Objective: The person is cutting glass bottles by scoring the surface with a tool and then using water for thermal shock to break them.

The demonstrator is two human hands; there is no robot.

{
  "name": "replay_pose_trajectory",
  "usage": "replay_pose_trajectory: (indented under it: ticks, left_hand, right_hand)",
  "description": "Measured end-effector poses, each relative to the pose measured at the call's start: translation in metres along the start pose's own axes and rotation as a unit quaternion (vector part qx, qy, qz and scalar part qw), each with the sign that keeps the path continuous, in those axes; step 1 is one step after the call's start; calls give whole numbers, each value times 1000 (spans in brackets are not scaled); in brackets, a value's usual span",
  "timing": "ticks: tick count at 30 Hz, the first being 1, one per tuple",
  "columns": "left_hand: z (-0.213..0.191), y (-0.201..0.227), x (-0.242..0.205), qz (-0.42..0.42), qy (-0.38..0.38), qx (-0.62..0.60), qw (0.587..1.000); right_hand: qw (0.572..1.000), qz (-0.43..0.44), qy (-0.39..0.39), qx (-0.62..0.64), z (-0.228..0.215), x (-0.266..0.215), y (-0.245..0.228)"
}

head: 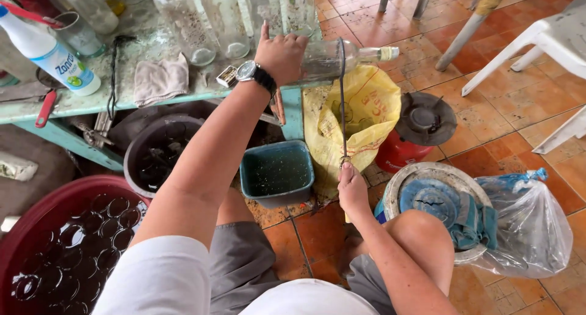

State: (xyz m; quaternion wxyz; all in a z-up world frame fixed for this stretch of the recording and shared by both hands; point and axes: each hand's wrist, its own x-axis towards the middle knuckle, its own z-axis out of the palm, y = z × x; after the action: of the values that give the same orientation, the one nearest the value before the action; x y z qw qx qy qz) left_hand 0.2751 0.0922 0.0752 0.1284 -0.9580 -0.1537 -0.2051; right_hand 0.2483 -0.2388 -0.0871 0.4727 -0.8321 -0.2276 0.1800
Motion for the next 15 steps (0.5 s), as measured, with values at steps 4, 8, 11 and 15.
replay_pose_trajectory:
  ticks: [4,8,11,15]
  left_hand:
    - [-40,19,-19,-28,-7,-16,999]
    - [-46,30,-38,36,267,114,956]
    - [-22,31,-38,-1,187,80,979]
    - [-14,10,-19,7,79,40,996]
  right_hand:
    - [1000,-2,-8,12,-1,1,4]
    - [1000,-15,6,14,-7,2,-19]
    - [1000,-10,5,1,-7,-1,-8]
    - [1000,26,-16,4,-6,-3,-9]
